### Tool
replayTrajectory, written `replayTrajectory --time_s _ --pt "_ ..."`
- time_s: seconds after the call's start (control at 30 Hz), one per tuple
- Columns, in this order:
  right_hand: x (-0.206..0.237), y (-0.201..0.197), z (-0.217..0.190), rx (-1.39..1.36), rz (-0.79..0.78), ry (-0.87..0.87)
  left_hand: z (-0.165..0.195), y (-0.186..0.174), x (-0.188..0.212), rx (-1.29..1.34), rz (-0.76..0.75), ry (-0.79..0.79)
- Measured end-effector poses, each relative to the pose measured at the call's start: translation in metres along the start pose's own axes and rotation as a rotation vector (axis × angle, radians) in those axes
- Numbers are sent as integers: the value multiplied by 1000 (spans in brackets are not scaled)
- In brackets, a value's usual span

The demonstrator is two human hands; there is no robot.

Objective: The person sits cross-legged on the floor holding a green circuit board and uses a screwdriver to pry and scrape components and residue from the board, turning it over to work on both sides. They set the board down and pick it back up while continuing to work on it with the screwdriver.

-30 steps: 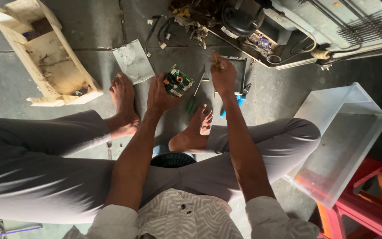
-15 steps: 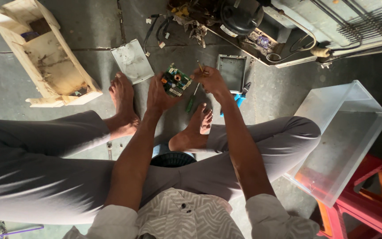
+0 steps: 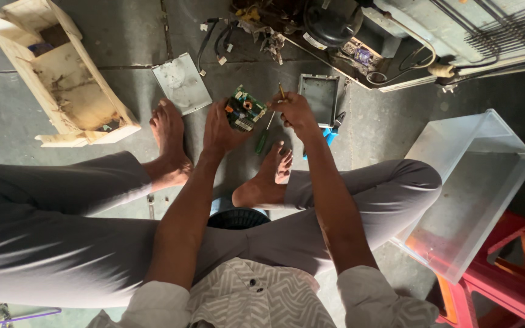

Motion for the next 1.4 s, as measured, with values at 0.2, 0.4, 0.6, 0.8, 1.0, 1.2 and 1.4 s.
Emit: replayTrajectory --time_s 0.2,0.4,0.6,0.8,1.0,1.2,1.4 --pt "1 -12 -18 338 256 -802 -5 1 3 7 -1 -53" --pt "0 1 -11 -17 5 -246 -1 7 6 -12 0 36" --pt "17 17 -18 -167 -343 -102 16 6 6 -49 38 187" --pt "9 7 -9 -174 -290 -74 25 1 2 -88 18 195" --pt "-11 -15 -3 -132 -119 -136 24 -4 4 -79 -6 138" --pt "-12 -29 -19 158 261 -478 19 0 -3 -25 -51 61" --pt "-13 -31 -21 -34 161 -409 17 22 -10 262 -178 -212"
Point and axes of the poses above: each hand's wrist, its own x-axis away from the middle knuckle, its own y-axis out of the palm, z = x × y, the point moved 4 cm from there along -x, towards the middle knuckle, and after that the axes turned 11 degrees about -x, right-handed, at the moved point
